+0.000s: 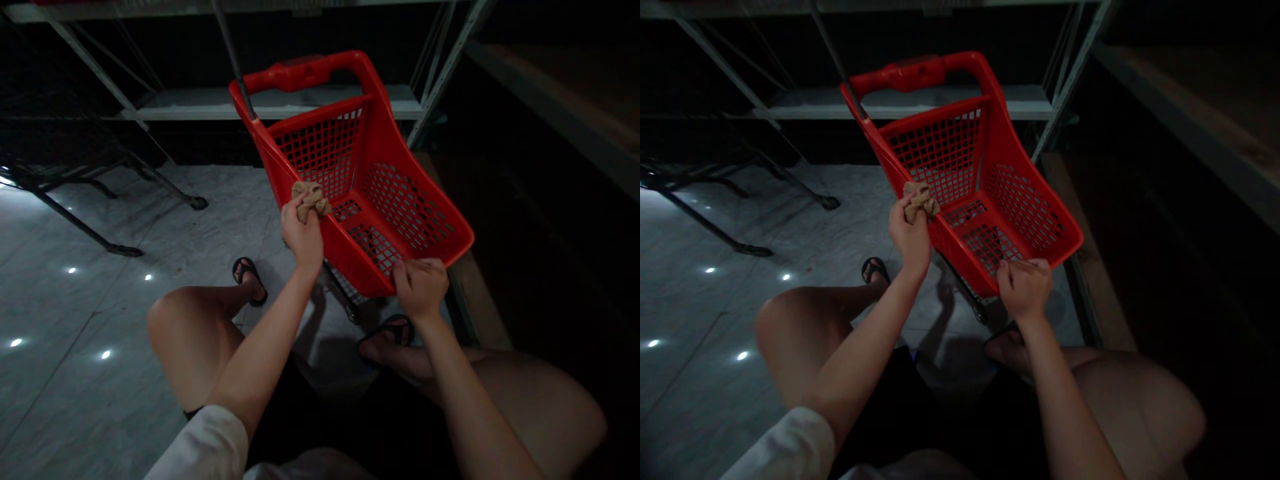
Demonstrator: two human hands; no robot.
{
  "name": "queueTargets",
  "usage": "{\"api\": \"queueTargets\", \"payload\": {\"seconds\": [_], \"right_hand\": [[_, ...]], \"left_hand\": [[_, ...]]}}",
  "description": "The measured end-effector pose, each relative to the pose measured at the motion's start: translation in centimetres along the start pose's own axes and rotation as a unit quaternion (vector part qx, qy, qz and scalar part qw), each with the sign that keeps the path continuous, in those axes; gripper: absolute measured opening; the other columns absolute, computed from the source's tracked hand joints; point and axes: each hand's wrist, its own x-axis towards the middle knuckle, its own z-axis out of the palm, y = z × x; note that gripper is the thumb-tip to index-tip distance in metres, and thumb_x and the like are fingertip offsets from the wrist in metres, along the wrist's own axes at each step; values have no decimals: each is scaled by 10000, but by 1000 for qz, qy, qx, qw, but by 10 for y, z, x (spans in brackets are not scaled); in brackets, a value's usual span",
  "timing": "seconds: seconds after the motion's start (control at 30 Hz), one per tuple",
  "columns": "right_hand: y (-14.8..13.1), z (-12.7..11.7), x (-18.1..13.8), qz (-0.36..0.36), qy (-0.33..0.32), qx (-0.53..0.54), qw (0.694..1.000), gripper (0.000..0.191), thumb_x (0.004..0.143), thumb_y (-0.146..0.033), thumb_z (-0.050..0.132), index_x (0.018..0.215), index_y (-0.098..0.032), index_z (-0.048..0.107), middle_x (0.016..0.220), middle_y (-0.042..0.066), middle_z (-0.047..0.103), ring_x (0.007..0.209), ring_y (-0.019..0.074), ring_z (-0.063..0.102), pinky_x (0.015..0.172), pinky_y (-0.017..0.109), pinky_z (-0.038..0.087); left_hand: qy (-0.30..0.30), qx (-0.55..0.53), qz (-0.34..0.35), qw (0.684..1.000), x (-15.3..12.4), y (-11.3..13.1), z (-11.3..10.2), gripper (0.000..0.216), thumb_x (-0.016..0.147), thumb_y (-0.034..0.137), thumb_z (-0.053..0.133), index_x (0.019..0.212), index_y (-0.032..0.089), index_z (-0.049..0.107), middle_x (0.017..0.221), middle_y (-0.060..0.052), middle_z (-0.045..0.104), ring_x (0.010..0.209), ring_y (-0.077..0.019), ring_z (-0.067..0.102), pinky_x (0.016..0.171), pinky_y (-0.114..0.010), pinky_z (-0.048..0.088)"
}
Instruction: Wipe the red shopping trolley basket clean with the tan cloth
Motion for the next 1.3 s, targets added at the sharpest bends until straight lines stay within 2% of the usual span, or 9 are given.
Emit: {"api": "queueTargets", "payload": {"seconds": [0.23, 0.37, 0.5, 0.73, 0.83, 0.97, 1.07, 1.17, 1.3], "right_hand": [[-8, 12, 24, 55, -81, -45, 994, 513, 1021, -334, 389, 609, -196, 661, 614, 91, 697, 584, 197, 555, 769, 387, 348], [-9, 15, 31, 56, -94, 18, 994, 607, 1071, -420, 309, 603, -216, 639, 581, 77, 666, 579, 211, 554, 754, 395, 340], [-22, 18, 33, 51, -87, 78, 992, 686, 1096, -476, 226, 623, -223, 655, 590, 72, 670, 649, 217, 602, 772, 388, 346], [-37, 14, 39, 46, -126, 128, 983, 639, 1101, -526, 189, 1036, -224, 748, 768, 53, 757, 762, 211, 662, 862, 387, 349], [-41, 5, 23, 34, -121, 220, 967, 538, 1093, -510, 266, 1168, -243, 727, 968, 61, 788, 948, 220, 692, 988, 419, 366], [-66, -7, -20, 113, -84, 397, 907, 527, 1007, -542, 505, 1454, -269, 557, 1492, 81, 612, 1429, 266, 502, 1271, 503, 234], [-89, -17, -42, 240, -50, 572, 783, 579, 983, -529, 544, 1513, -309, 466, 1563, 56, 536, 1499, 242, 440, 1284, 475, 316], [-91, -23, -43, 339, 19, 673, 657, 539, 951, -476, 593, 1458, -341, 470, 1417, 49, 636, 1269, 236, 637, 1039, 411, 574], [-42, -13, -30, 430, 176, 593, 658, 500, 887, -399, 647, 1354, -305, 496, 1334, 71, 653, 1045, 219, 704, 787, 349, 623]], "left_hand": [[-154, -68, 45, 985, -160, 17, -25, 419, 812, -1, 581, 1117, 251, 718, 1116, -34, 769, 1093, -200, 704, 1027, -393, 559], [-176, -39, 25, 983, -131, 14, -28, 396, 792, 0, 581, 1048, 257, 740, 1062, -18, 779, 1047, -195, 717, 992, -383, 573], [-104, 16, -1, 994, -88, 15, -23, 345, 836, 38, 588, 1082, 249, 708, 1112, -27, 755, 1075, -193, 698, 1012, -378, 556], [-208, 11, 49, 977, -126, 19, -50, 361, 855, 66, 622, 1167, 242, 663, 1108, -41, 736, 1056, -203, 704, 957, -366, 565], [-182, 4, 50, 982, -117, 29, -64, 343, 861, 101, 665, 1169, 251, 640, 1114, -29, 724, 1026, -187, 706, 920, -331, 559], [-183, 7, 119, 976, -95, 50, -69, 348, 860, 143, 699, 1172, 281, 629, 1107, -15, 718, 1011, -187, 704, 906, -330, 549], [-306, 24, 193, 932, -87, 63, -65, 204, 935, 277, 669, 1137, 306, 676, 1099, -24, 755, 1056, -224, 707, 981, -406, 515], [-434, 16, 240, 868, -76, 70, -57, 278, 1032, 455, 519, 1165, 338, 734, 1158, -41, 779, 1173, -264, 695, 1099, -487, 432], [-535, 27, 248, 807, -42, 63, -37, 431, 1077, 477, 376, 1291, 339, 725, 1340, -56, 741, 1323, -259, 636, 1141, -491, 444]]}}
